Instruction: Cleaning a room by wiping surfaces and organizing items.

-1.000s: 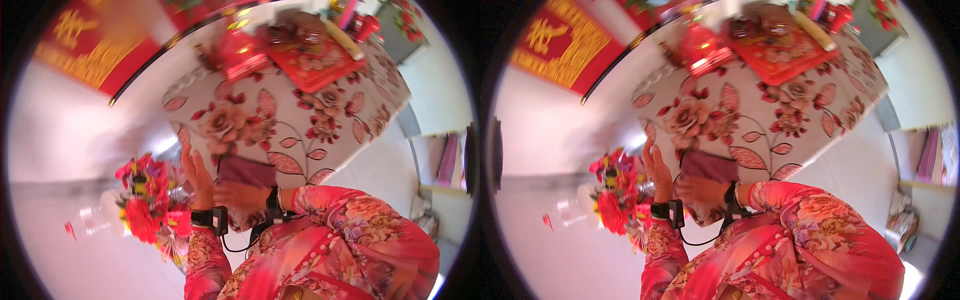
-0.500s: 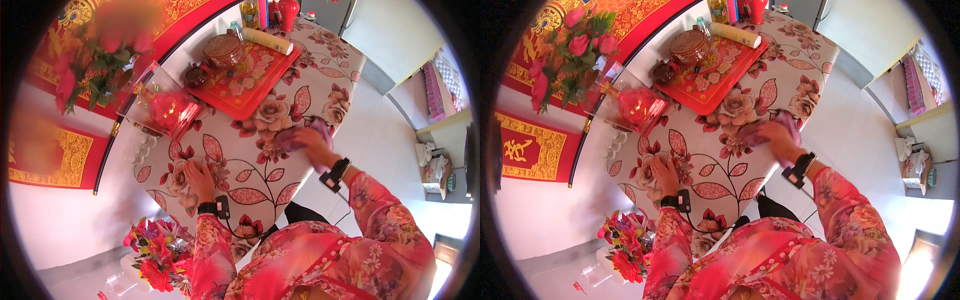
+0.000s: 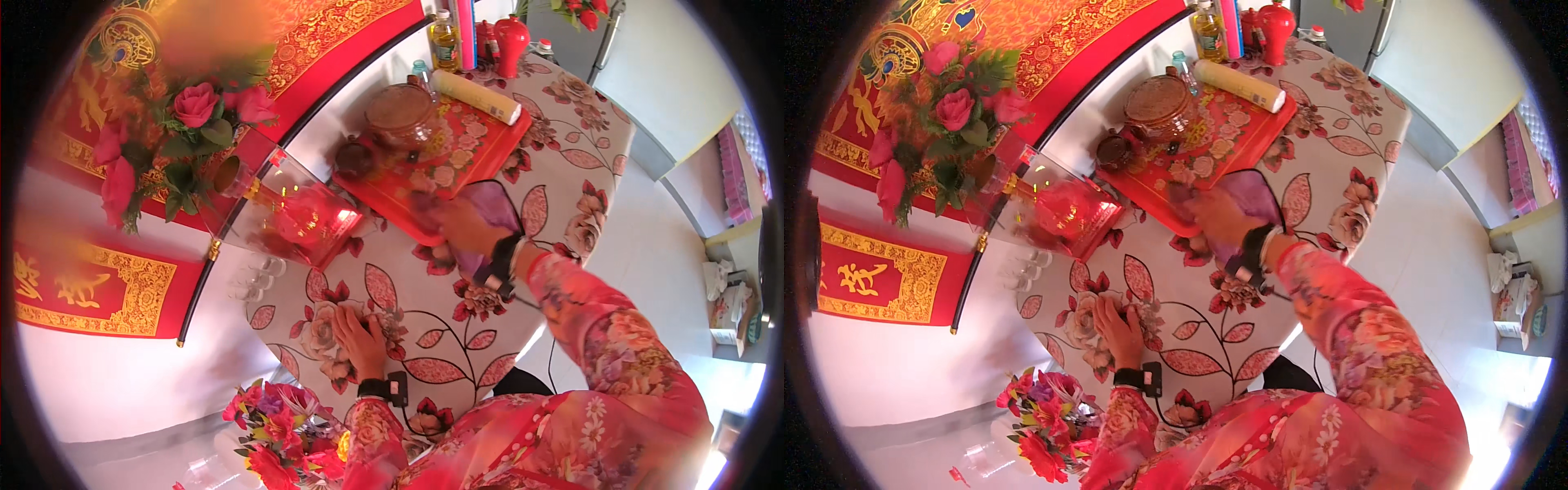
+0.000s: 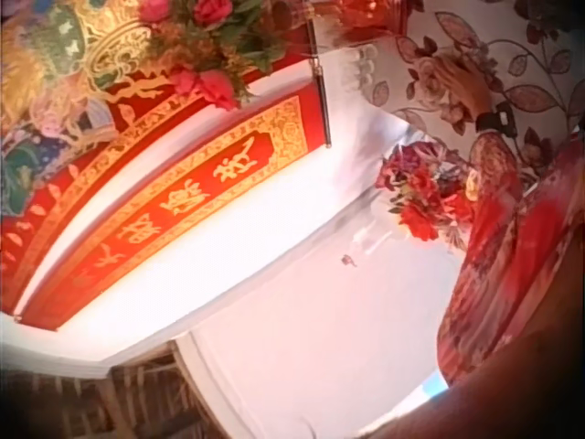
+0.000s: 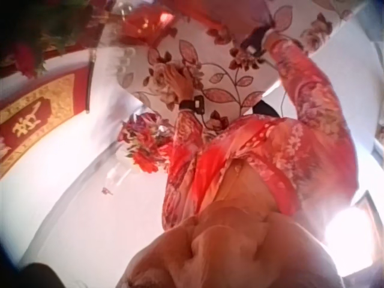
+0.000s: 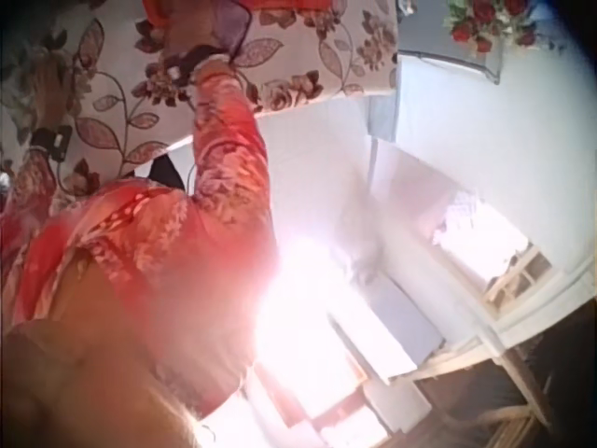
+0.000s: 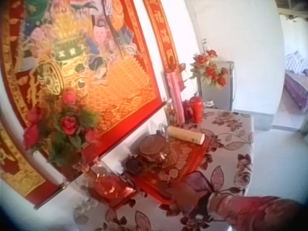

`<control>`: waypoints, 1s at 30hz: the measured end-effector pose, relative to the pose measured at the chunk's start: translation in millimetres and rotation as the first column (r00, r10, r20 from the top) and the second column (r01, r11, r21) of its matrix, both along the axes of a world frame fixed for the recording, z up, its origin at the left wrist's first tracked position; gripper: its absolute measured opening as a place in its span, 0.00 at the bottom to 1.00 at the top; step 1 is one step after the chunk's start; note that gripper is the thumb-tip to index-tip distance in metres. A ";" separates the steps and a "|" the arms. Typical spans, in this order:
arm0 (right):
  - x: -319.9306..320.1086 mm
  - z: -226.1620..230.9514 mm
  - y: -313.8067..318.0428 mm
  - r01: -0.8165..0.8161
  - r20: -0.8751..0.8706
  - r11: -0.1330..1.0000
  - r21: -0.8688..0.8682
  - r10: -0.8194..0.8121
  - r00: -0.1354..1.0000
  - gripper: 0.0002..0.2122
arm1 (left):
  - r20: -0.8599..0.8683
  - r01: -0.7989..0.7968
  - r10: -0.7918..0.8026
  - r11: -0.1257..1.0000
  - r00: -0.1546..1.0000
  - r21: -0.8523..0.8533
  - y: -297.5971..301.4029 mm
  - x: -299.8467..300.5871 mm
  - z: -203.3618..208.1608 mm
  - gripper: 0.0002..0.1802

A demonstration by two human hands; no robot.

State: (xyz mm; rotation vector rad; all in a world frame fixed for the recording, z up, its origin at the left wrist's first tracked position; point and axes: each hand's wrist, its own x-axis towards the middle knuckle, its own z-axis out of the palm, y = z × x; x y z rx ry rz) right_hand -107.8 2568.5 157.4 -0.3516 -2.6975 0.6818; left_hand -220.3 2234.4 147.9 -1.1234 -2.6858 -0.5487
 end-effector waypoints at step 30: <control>-64.7 -27.8 190.9 0.217 0.127 0.918 0.330 -0.272 0.954 0.16 | 0.069 -0.021 0.027 0.996 0.997 -0.087 4.7 3.0 13.9 0.31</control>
